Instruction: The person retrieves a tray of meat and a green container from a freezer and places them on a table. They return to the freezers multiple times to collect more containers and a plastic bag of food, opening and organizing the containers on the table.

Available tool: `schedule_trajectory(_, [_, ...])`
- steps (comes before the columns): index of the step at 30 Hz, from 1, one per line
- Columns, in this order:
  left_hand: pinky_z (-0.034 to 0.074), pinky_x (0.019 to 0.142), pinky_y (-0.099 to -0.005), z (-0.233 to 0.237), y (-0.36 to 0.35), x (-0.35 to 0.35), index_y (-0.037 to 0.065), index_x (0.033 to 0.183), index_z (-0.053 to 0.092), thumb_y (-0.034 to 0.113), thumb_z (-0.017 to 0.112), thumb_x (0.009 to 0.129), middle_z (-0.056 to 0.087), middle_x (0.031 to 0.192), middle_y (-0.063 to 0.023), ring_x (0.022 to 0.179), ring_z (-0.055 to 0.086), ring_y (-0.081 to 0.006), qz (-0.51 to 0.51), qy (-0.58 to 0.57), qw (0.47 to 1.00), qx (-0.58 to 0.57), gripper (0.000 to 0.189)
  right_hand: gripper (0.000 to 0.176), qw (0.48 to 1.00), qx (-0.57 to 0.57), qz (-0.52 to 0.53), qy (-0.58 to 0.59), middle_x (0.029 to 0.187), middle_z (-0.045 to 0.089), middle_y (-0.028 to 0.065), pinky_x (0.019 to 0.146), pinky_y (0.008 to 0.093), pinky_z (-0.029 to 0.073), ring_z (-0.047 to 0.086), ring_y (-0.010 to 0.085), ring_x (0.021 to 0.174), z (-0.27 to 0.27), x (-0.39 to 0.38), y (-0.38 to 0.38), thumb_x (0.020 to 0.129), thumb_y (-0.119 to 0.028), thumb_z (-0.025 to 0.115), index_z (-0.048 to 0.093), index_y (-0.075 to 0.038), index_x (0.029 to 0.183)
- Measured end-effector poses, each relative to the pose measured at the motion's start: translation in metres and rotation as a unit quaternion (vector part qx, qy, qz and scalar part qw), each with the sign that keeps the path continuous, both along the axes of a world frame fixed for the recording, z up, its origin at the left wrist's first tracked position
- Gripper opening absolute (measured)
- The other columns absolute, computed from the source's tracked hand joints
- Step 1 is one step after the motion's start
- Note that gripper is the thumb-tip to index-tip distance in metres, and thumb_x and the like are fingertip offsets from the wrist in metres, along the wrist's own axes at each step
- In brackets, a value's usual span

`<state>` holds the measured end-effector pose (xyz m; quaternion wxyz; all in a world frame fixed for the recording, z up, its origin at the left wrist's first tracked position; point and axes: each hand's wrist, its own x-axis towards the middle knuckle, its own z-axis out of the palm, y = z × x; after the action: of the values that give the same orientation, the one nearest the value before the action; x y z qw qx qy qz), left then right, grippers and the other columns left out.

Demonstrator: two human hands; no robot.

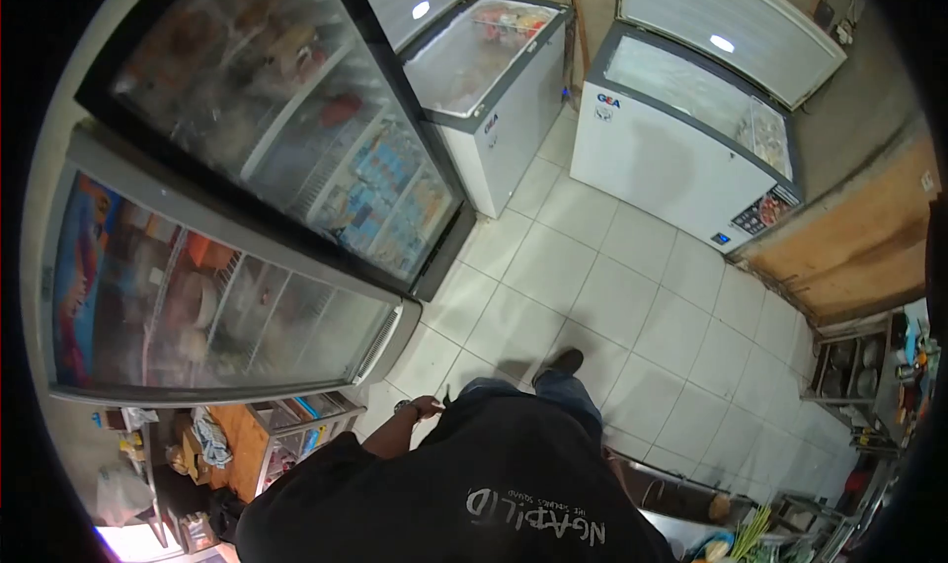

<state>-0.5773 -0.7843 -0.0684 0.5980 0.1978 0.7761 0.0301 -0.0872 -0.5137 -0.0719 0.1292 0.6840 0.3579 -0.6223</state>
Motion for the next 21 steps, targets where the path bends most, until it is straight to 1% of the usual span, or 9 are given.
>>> schedule_trajectory(2, [0.044, 0.096, -0.0421, 0.019, 0.068, -0.018, 0.009, 0.123, 0.056, 0.056, 0.064, 0.077, 0.06, 0.119, -0.0177, 0.113, 0.055, -0.0341, 0.033, -0.01, 0.999, 0.037, 0.066, 0.042, 1.0, -0.013, 0.019, 0.0, 0.098, 0.058, 0.0122, 0.061, 0.0517, 0.056, 0.06, 0.0326, 0.088, -0.007, -0.019, 0.073, 0.088, -0.027, 0.055, 0.048, -0.012, 0.127])
schedule_trajectory(4, [0.045, 0.092, -0.0411, -0.027, 0.126, -0.049, 0.01, 0.125, 0.054, 0.048, 0.063, 0.082, 0.061, 0.116, -0.0199, 0.108, 0.058, -0.0339, 0.012, 0.145, 0.978, 0.146, 0.059, 0.041, 0.999, -0.019, 0.04, -0.003, 0.098, 0.057, 0.0124, 0.06, 0.052, 0.056, 0.06, 0.0331, 0.088, -0.014, -0.041, 0.151, 0.088, -0.027, 0.055, 0.048, -0.012, 0.126])
schedule_trajectory(5, [0.046, 0.089, -0.0406, 0.002, 0.165, -0.057, 0.011, 0.125, 0.055, 0.042, 0.062, 0.084, 0.064, 0.111, -0.0189, 0.103, 0.06, -0.0345, 0.036, 0.166, 0.961, 0.219, 0.052, 0.041, 0.998, -0.02, 0.053, -0.006, 0.098, 0.057, 0.0125, 0.06, 0.0521, 0.056, 0.06, 0.0334, 0.088, -0.017, -0.051, 0.189, 0.088, -0.027, 0.055, 0.048, -0.012, 0.126])
schedule_trajectory(8, [0.049, 0.069, -0.0288, 0.046, 0.266, -0.077, 0.011, 0.123, 0.056, 0.03, 0.062, 0.086, 0.066, 0.096, -0.0104, 0.083, 0.061, -0.0144, 0.181, 0.153, 0.923, 0.302, 0.042, 0.053, 0.992, 0.067, 0.103, 0.001, 0.113, 0.056, 0.0165, 0.072, 0.0506, 0.057, 0.058, 0.0295, 0.093, 0.017, -0.087, 0.293, 0.092, -0.027, 0.055, 0.034, -0.013, 0.139])
schedule_trajectory(10, [0.048, 0.066, -0.0263, 0.056, 0.319, -0.086, 0.011, 0.126, 0.054, 0.029, 0.061, 0.087, 0.066, 0.093, -0.0101, 0.079, 0.06, -0.0124, 0.235, 0.101, 0.915, 0.312, 0.043, 0.052, 0.992, 0.062, 0.106, -0.012, 0.119, 0.055, 0.0177, 0.074, 0.0499, 0.057, 0.057, 0.0321, 0.101, 0.032, -0.115, 0.355, 0.094, -0.025, 0.052, 0.032, -0.013, 0.141])
schedule_trajectory(14, [0.049, 0.071, -0.0327, 0.021, 0.399, -0.095, 0.01, 0.129, 0.051, 0.039, 0.059, 0.089, 0.065, 0.098, -0.01, 0.081, 0.061, -0.0187, 0.16, 0.118, 0.943, 0.266, 0.049, 0.051, 0.995, 0.079, 0.017, 0.056, 0.132, 0.047, 0.0155, 0.077, 0.0502, 0.056, 0.053, 0.0376, 0.113, 0.048, -0.169, 0.426, 0.095, -0.024, 0.05, 0.03, -0.015, 0.141])
schedule_trajectory(17, [0.048, 0.078, -0.0343, 0.018, 0.453, -0.109, 0.01, 0.128, 0.051, 0.056, 0.048, 0.09, 0.06, 0.114, -0.0156, 0.098, 0.059, -0.0233, 0.121, -0.067, 0.951, 0.277, 0.06, 0.049, 0.995, 0.024, -0.05, 0.082, 0.132, 0.048, 0.0136, 0.077, 0.0546, 0.052, 0.054, 0.0381, 0.109, 0.025, -0.183, 0.443, 0.094, -0.025, 0.051, 0.034, -0.018, 0.139])
schedule_trajectory(18, [0.048, 0.079, -0.0366, 0.021, 0.472, -0.122, 0.009, 0.118, 0.06, 0.062, 0.046, 0.088, 0.064, 0.106, -0.0164, 0.099, 0.059, -0.024, -0.07, 0.03, 0.959, 0.272, 0.063, 0.047, 0.995, 0.008, -0.059, 0.078, 0.13, 0.05, 0.013, 0.076, 0.0568, 0.051, 0.056, 0.0377, 0.105, 0.014, -0.182, 0.443, 0.093, -0.025, 0.052, 0.037, -0.02, 0.137])
schedule_trajectory(21, [0.046, 0.085, -0.0403, 0.031, 0.554, -0.178, 0.012, 0.095, 0.072, 0.067, 0.043, 0.086, 0.068, 0.09, -0.0134, 0.096, 0.06, -0.0276, -0.039, -0.02, 0.998, 0.034, 0.063, 0.037, 0.991, 0.057, 0.083, 0.087, 0.119, 0.055, 0.0135, 0.073, 0.0507, 0.05, 0.059, 0.0346, 0.099, 0.009, -0.187, 0.439, 0.094, -0.029, 0.049, 0.044, -0.013, 0.127])
